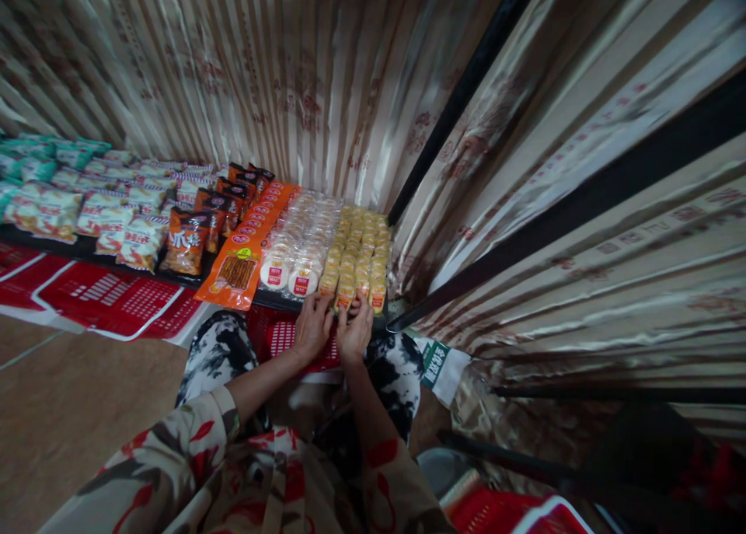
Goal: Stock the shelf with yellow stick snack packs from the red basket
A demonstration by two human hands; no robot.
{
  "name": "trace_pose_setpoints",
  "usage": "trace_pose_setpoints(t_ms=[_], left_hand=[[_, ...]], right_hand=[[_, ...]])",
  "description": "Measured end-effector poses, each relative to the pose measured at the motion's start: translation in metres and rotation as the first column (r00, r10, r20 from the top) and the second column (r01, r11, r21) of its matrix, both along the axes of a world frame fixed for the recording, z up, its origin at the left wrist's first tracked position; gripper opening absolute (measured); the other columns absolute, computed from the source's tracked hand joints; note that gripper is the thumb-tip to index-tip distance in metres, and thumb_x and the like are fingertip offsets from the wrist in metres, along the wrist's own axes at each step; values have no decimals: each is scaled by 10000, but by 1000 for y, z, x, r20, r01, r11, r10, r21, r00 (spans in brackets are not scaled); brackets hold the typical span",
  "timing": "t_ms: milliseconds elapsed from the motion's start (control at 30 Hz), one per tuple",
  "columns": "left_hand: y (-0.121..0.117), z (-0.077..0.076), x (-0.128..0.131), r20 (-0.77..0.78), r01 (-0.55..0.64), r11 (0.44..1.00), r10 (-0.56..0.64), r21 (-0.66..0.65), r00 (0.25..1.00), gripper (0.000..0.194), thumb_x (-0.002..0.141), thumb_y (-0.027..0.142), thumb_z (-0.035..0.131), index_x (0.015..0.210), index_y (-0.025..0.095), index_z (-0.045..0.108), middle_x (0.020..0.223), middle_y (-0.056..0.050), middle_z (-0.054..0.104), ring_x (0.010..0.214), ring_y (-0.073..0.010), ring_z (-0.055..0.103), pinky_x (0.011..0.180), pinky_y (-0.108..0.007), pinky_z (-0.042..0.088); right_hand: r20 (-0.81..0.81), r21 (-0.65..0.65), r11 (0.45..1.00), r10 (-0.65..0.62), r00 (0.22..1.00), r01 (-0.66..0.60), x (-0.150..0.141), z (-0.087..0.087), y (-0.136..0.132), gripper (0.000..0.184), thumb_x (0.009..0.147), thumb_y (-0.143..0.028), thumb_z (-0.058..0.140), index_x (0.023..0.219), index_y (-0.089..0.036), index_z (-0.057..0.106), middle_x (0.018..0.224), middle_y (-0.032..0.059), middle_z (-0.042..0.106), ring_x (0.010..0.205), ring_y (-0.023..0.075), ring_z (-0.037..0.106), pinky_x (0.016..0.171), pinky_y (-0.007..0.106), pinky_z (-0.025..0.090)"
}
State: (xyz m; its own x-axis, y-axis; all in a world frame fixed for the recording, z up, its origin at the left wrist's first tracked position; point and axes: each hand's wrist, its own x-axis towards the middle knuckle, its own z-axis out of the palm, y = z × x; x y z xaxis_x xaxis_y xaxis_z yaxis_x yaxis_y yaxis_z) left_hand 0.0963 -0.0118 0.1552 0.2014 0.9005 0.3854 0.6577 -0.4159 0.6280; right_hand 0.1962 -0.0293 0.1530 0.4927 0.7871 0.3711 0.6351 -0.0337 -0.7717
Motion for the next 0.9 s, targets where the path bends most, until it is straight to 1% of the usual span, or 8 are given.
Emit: trace_pose_setpoints(t_ms=[67, 133, 267, 333, 533, 700, 767, 900], left_hand=[[3, 0, 1, -34, 8, 1000, -8, 10, 999, 322, 867, 191, 486, 1187, 177, 517, 1081, -98, 483, 1023, -212, 499, 883, -353, 477], [6, -1, 2, -47, 23, 999, -21, 27, 999, 288, 878, 219, 485, 1160, 180, 531, 1068, -93, 499, 1014, -208, 503, 885, -348, 473], [10, -4, 4, -44, 51, 997, -48, 64, 998, 229, 887, 215, 479, 1099, 170, 552, 1024, -82, 535, 994, -200, 502, 905, -347, 455], [11, -7, 3, -46, 61, 995, -58, 79, 997, 207, 890, 212, 476, 1076, 167, 555, 1000, -76, 546, 981, -197, 502, 899, -343, 454], [15, -8, 0, -83, 42, 993, -33, 112, 996, 145, 880, 244, 513, 994, 169, 562, 968, -69, 546, 961, -197, 505, 858, -321, 460], [20, -8, -1, -139, 98, 988, -81, 120, 987, 108, 877, 227, 517, 957, 167, 558, 925, -59, 557, 932, -200, 501, 848, -331, 454], [20, -8, -2, -151, 113, 984, -92, 135, 984, 109, 886, 239, 506, 946, 166, 560, 919, -60, 558, 935, -198, 500, 837, -322, 455], [17, -7, -2, -164, 94, 984, -68, 153, 984, 142, 904, 271, 475, 924, 164, 566, 903, -63, 558, 926, -195, 501, 813, -313, 459]], right_hand=[[11, -11, 1000, 4, 1000, -4, 0, -3, 1, 430, 857, -328, 443, 1257, -171, 462, 1018, 100, 525, 812, 179, 526, 836, 349, 443], [26, -18, 1000, 15, 1000, -15, 1, -5, 2, 406, 870, -338, 426, 1238, -177, 487, 1045, 109, 519, 861, 187, 531, 848, 355, 443], [63, 8, 998, 56, 996, -56, 2, -8, 3, 373, 896, -345, 391, 1190, -164, 534, 1067, 123, 521, 1008, 207, 511, 902, 362, 427], [68, 16, 998, 63, 996, -65, 3, -8, 3, 371, 898, -343, 392, 1185, -161, 542, 1073, 123, 521, 1043, 209, 500, 921, 364, 421], [33, 1, 996, 90, 995, -90, 7, -10, 4, 358, 884, -347, 420, 1164, -179, 569, 1080, 119, 502, 981, 201, 524, 865, 355, 457], [49, -11, 996, 94, 994, -94, 9, -11, 6, 351, 885, -325, 414, 1168, -181, 563, 1088, 118, 511, 959, 198, 525, 870, 362, 451], [49, -13, 996, 94, 994, -93, 9, -11, 6, 352, 886, -330, 413, 1168, -182, 563, 1080, 117, 511, 946, 198, 526, 862, 362, 452], [65, 4, 996, 84, 994, -85, 8, -12, 5, 348, 893, -347, 398, 1145, -186, 577, 1027, 106, 518, 944, 198, 523, 856, 350, 447]])
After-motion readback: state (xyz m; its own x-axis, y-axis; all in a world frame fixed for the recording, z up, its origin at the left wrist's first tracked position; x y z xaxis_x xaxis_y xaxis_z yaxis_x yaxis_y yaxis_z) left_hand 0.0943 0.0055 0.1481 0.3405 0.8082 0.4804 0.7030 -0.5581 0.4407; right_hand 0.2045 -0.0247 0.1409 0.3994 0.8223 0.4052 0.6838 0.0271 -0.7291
